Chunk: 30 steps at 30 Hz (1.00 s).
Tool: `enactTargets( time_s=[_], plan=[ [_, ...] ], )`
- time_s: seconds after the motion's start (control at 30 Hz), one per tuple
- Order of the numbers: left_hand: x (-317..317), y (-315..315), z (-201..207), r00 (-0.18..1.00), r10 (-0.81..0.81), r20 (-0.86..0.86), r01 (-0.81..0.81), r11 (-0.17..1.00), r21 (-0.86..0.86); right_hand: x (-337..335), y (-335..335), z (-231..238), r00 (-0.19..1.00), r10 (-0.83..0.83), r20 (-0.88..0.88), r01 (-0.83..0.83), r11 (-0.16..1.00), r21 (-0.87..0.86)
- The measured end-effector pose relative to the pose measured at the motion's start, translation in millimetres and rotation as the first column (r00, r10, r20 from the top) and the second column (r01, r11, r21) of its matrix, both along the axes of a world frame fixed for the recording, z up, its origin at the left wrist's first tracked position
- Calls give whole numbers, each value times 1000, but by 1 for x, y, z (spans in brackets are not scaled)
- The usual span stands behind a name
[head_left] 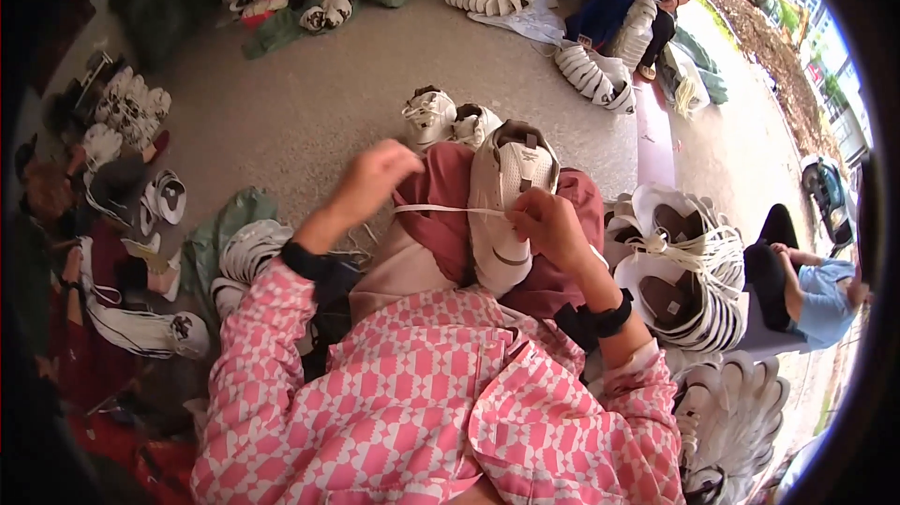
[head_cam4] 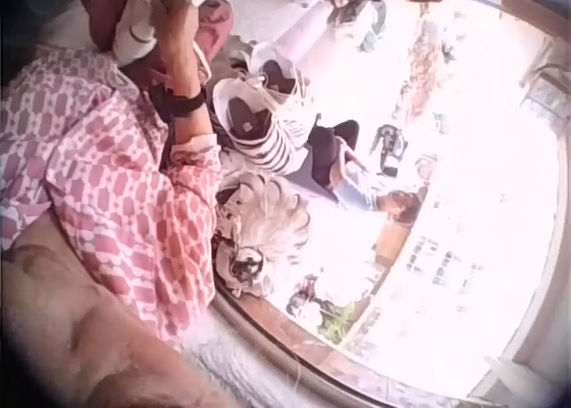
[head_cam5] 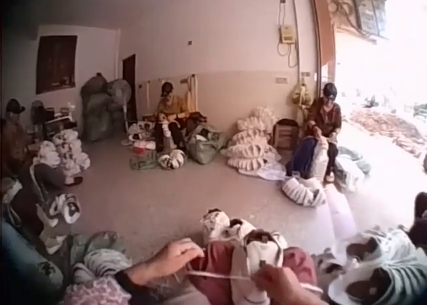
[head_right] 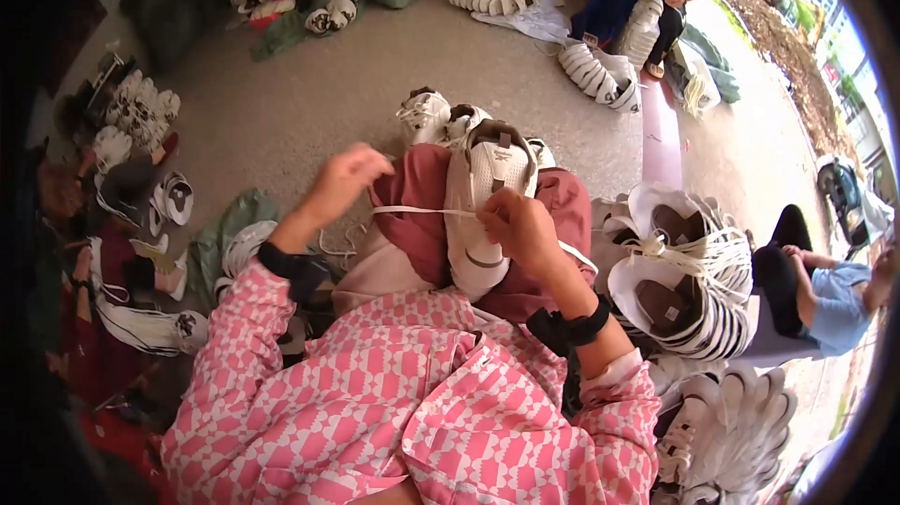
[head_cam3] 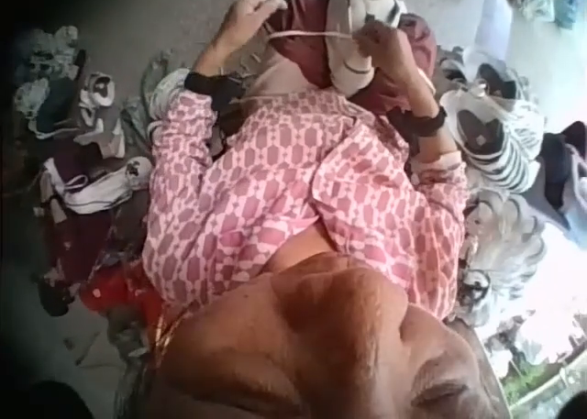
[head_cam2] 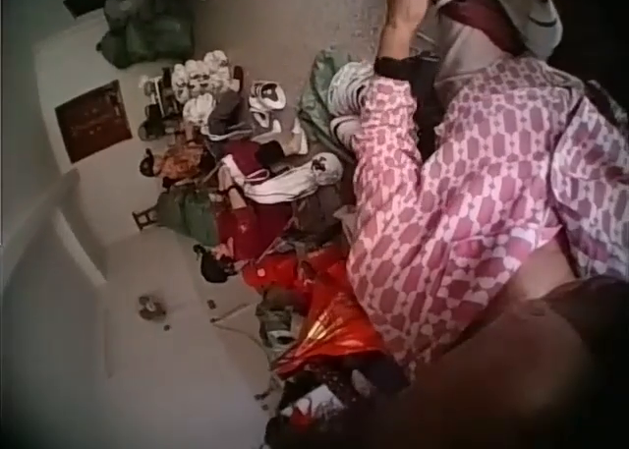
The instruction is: Lacing a pair of white sneakers while sitting and holding them in the lap.
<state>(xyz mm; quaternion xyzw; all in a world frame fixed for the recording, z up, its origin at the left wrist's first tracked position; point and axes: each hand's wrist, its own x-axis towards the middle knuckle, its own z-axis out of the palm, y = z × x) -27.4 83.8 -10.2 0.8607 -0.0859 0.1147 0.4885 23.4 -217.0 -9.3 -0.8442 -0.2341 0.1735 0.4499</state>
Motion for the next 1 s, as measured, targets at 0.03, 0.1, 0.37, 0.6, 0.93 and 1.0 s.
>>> enactTargets(
  time_s=[0.03,0.1,0.37,0.6,0.93,1.0],
  plan=[
    [7,-20,-8,989,-69,132,59,995,82,-1,0,1,1000,-13,-24,14,1000,20],
    [20,-51,-19,941,-197,275,109,947,302,-4,0,1,998,-31,-55,32,999,25],
    [26,-83,-40,951,-229,209,127,903,411,-13,10,-3,982,-70,-177,100,981,166],
    [25,-89,-44,973,-169,156,98,919,382,-17,12,-10,986,-102,-135,125,976,178],
    [27,-95,-21,955,-185,234,45,864,501,-15,7,-2,967,37,254,-13,995,-94],
    [29,-87,0,839,-240,488,-14,888,460,-11,5,30,890,219,399,-75,936,-345]
  ],
)
